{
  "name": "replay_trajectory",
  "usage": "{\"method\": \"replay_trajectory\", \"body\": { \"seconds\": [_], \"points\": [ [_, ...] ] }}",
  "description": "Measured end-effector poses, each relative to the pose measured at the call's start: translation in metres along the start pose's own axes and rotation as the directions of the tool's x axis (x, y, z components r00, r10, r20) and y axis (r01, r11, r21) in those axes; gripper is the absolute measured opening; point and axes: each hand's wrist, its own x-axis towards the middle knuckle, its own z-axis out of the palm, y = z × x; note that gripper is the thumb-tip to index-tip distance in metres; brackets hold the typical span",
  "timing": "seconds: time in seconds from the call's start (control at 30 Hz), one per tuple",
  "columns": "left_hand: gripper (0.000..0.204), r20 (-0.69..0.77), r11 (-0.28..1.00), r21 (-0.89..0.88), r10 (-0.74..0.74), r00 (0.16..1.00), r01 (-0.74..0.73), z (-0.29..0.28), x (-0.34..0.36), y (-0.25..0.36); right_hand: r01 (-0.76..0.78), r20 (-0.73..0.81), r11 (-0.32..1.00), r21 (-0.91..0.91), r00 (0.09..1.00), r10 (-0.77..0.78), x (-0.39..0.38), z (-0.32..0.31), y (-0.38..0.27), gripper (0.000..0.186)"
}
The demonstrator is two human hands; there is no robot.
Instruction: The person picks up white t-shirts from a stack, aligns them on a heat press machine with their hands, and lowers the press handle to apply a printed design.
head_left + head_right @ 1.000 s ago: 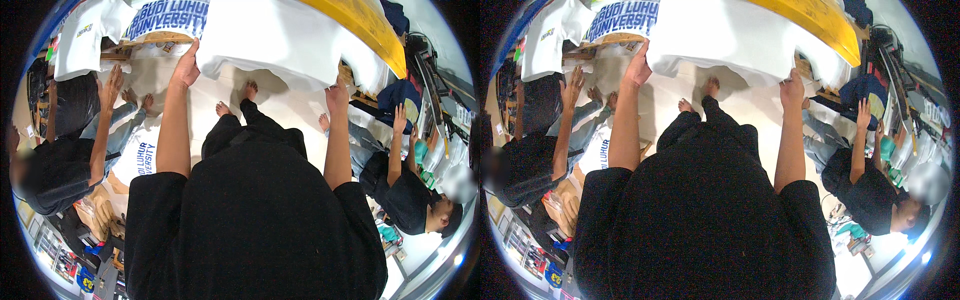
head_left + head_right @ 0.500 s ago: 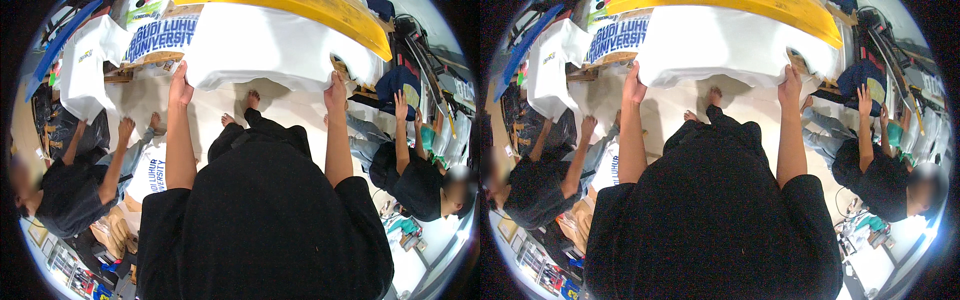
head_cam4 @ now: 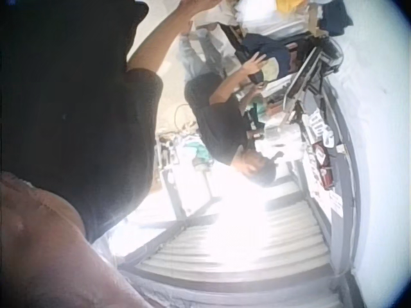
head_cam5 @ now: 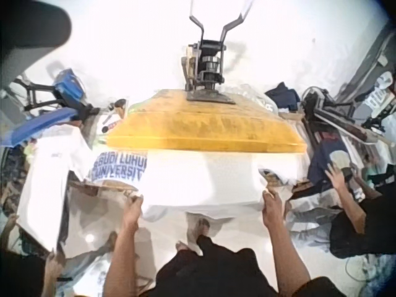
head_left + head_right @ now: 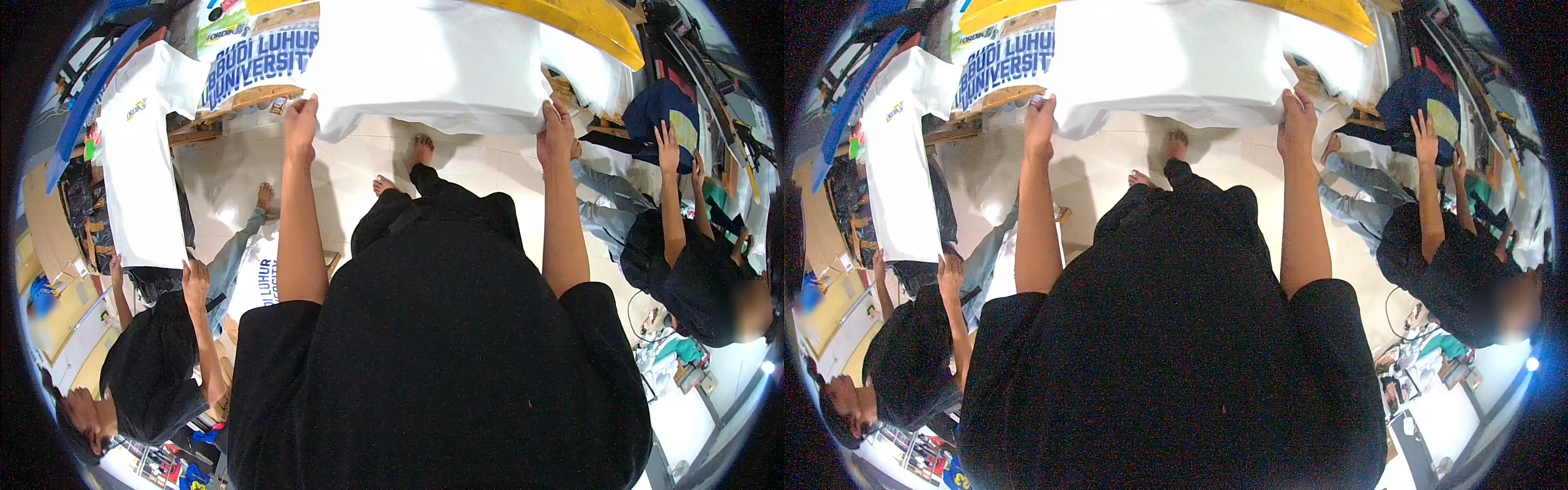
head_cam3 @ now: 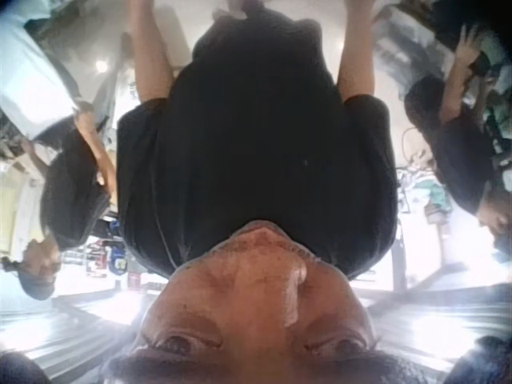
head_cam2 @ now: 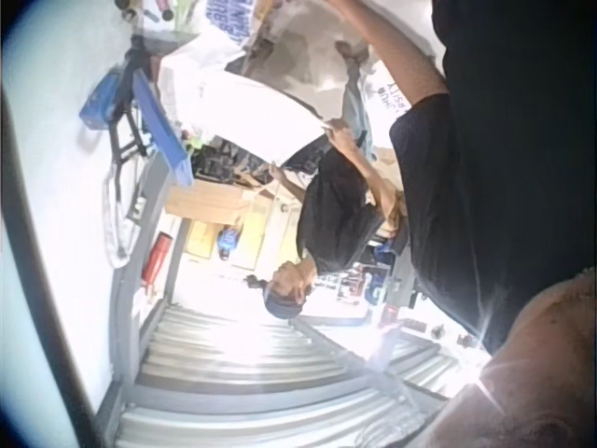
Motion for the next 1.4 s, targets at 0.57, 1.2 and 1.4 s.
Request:
{"method": "replay_trajectory", "body": {
  "seconds": [0.57, 1.2, 1.4],
  "points": [
    [0.044, 0.256, 0.683, 0.245, 0.639, 0.726, -0.688, 0.083, 0.187, 0.131, 0.258, 0.384, 0.740, -0.621, 0.923, 0.001, 0.207, 0.090, -0.082, 0.041],
    [0.041, 0.268, 0.611, 0.333, 0.670, 0.693, -0.719, 0.071, 0.162, 0.136, 0.421, 0.450, 0.696, -0.581, 0.879, -0.156, 0.220, 0.121, -0.060, 0.052],
    [0.039, 0.277, 0.588, 0.344, 0.681, 0.678, -0.732, 0.073, 0.160, 0.139, 0.706, 0.654, 0.219, -0.673, 0.707, -0.269, 0.294, 0.078, -0.027, 0.056]
  ]
}}
